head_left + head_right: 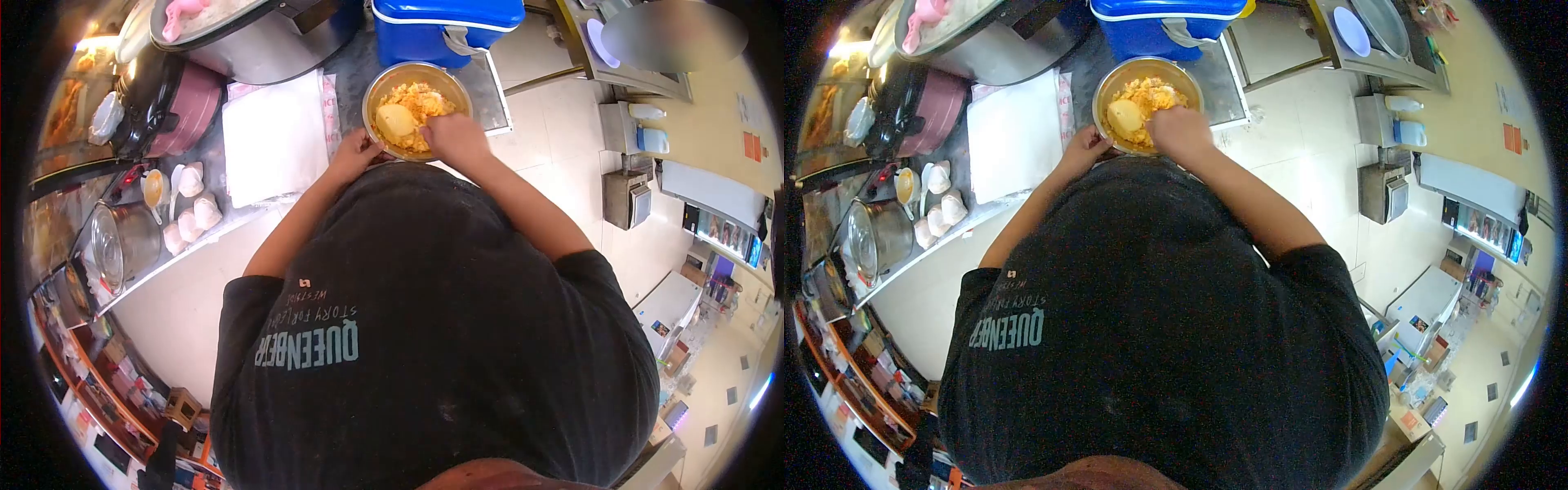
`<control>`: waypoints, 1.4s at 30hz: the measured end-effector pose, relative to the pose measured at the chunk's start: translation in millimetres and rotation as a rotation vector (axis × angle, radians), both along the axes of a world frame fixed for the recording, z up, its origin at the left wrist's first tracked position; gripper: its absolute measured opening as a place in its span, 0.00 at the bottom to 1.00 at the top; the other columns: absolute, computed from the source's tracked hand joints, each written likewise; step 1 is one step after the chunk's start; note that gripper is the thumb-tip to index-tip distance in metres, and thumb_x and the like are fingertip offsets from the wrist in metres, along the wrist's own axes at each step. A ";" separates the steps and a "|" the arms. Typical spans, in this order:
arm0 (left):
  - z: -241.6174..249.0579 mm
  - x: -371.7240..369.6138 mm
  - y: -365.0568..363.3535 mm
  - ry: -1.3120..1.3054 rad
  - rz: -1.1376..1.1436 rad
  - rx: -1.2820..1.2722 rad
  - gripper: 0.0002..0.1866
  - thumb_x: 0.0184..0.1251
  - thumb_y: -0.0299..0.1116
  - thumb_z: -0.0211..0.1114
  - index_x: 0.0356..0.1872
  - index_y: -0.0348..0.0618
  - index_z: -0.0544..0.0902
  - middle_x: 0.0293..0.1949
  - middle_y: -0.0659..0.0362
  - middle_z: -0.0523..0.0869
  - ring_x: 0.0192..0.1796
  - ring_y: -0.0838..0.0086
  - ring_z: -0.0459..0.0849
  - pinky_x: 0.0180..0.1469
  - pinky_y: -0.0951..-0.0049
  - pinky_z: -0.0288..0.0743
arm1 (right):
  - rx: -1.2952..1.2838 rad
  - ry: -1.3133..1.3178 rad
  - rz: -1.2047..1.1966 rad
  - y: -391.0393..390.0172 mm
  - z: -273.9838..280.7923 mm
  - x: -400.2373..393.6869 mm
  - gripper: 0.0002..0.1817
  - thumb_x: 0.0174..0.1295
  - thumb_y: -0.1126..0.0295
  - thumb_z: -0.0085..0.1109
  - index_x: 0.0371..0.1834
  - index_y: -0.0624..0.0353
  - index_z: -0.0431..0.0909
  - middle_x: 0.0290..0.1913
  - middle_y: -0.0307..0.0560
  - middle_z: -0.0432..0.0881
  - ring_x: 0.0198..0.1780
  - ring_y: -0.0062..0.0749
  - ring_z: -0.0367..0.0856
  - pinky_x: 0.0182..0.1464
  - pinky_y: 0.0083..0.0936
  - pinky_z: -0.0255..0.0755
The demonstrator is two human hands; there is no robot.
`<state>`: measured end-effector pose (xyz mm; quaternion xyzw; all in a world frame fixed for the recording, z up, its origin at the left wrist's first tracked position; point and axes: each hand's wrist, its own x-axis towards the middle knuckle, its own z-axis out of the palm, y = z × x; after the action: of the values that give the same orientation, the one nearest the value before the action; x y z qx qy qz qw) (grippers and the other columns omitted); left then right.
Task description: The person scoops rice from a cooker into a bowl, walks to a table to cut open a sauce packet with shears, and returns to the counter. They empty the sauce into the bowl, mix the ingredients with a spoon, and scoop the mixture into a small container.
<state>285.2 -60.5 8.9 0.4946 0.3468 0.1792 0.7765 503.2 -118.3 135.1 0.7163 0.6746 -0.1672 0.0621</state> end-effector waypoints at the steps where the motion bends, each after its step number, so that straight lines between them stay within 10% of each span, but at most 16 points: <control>1: -2.4 0.1 -2.0 -0.022 -0.003 -0.004 0.13 0.77 0.30 0.57 0.53 0.30 0.74 0.43 0.53 0.85 0.45 0.68 0.89 0.50 0.71 0.84 | -0.028 -0.052 -0.007 5.8 -9.0 -3.4 0.13 0.66 0.63 0.52 0.37 0.56 0.87 0.39 0.56 0.88 0.40 0.49 0.89 0.41 0.43 0.82; 14: 12.7 4.6 -2.1 0.034 -0.069 0.047 0.11 0.74 0.28 0.61 0.47 0.28 0.77 0.42 0.51 0.88 0.44 0.69 0.90 0.49 0.73 0.83 | -0.094 -0.314 -0.008 14.1 -28.3 56.4 0.14 0.68 0.65 0.50 0.40 0.56 0.86 0.40 0.54 0.88 0.41 0.49 0.89 0.40 0.43 0.83; 23: 15.3 4.6 -4.5 0.036 -0.078 0.169 0.13 0.74 0.30 0.61 0.48 0.28 0.77 0.42 0.51 0.88 0.43 0.68 0.90 0.47 0.72 0.83 | 0.319 0.063 0.404 -36.3 -16.2 62.8 0.15 0.68 0.68 0.51 0.54 0.49 0.83 0.42 0.49 0.85 0.39 0.46 0.87 0.37 0.43 0.80; 27: 1.6 2.2 -2.1 0.132 -0.119 0.180 0.13 0.74 0.30 0.61 0.50 0.28 0.77 0.43 0.50 0.88 0.43 0.69 0.90 0.48 0.72 0.82 | 0.172 0.162 -0.086 -37.9 21.6 77.7 0.13 0.67 0.59 0.58 0.48 0.46 0.87 0.40 0.49 0.87 0.39 0.48 0.86 0.40 0.43 0.80; 37: 19.4 4.5 -1.7 0.091 -0.132 0.072 0.15 0.75 0.34 0.61 0.52 0.33 0.77 0.44 0.55 0.88 0.47 0.74 0.87 0.53 0.71 0.79 | -0.022 -0.226 -0.157 26.0 -63.3 47.9 0.18 0.67 0.51 0.54 0.38 0.51 0.87 0.38 0.53 0.88 0.41 0.49 0.87 0.43 0.47 0.80; 42: 16.3 3.6 -1.9 0.039 -0.056 0.126 0.12 0.73 0.27 0.59 0.51 0.28 0.77 0.43 0.52 0.88 0.43 0.71 0.90 0.47 0.73 0.82 | 0.049 -0.285 0.085 44.5 35.7 53.9 0.12 0.67 0.64 0.53 0.39 0.54 0.87 0.41 0.52 0.88 0.42 0.46 0.89 0.40 0.40 0.83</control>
<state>288.7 -62.4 25.2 0.5554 0.3360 0.1692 0.7416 557.2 -73.8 170.8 0.7049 0.6925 -0.0446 0.1470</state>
